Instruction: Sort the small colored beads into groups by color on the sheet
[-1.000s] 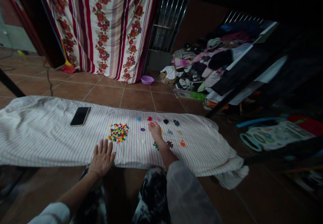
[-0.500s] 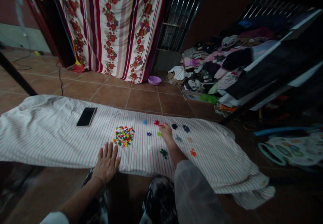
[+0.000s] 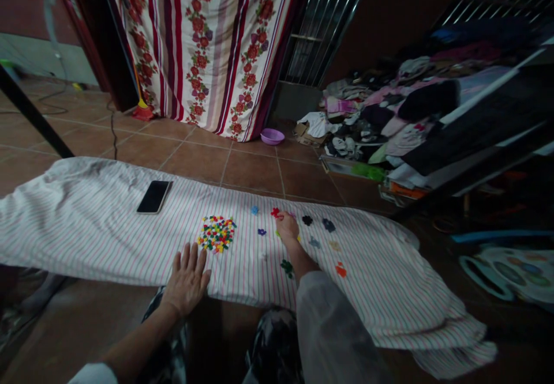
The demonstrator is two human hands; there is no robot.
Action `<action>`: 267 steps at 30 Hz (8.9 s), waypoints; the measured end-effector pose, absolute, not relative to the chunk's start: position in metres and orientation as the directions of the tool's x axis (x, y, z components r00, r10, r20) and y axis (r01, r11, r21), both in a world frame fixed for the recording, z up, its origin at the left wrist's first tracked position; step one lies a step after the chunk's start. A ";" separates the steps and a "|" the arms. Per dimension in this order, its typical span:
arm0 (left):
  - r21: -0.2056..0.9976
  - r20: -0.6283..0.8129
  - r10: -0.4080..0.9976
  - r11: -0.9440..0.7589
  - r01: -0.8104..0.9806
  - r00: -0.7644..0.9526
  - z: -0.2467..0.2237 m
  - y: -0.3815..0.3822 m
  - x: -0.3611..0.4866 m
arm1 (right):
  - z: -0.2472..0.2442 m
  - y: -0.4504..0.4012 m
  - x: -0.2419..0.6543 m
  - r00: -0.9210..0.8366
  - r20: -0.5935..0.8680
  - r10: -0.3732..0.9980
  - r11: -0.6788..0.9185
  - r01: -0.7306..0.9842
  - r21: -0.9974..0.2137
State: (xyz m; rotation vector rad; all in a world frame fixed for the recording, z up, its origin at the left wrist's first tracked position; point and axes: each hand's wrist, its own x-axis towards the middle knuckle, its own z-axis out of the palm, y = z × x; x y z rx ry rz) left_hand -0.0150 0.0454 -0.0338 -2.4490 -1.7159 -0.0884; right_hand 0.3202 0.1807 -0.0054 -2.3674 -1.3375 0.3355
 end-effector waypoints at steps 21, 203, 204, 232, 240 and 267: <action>-0.003 0.085 0.951 -0.299 0.954 0.299 -0.033 0.046 -0.011 | -0.018 0.184 0.335 0.490 0.152 0.858 -0.319 0.742 -0.590; -0.057 -0.023 0.948 -0.317 0.947 0.317 -0.008 0.030 -0.012 | -0.056 0.035 0.319 0.261 0.481 0.837 0.120 0.770 -0.627; -0.054 -0.032 0.948 -0.317 0.947 0.316 -0.007 0.030 -0.012 | -0.056 0.035 0.320 0.275 0.486 0.829 0.113 0.770 -0.628; 0.019 -0.035 0.946 -0.323 0.946 0.324 -0.015 0.034 -0.010 | -0.028 0.105 0.174 0.076 0.187 0.979 0.046 0.819 -0.573; 0.042 -0.030 0.947 -0.320 0.947 0.321 -0.012 0.033 -0.009 | -0.024 0.105 0.168 0.082 0.131 0.988 -0.008 0.874 -0.485; -0.054 -0.008 0.940 -0.342 0.938 0.342 -0.017 0.033 -0.012 | -0.043 0.060 0.171 0.045 0.257 0.965 0.098 0.850 -0.518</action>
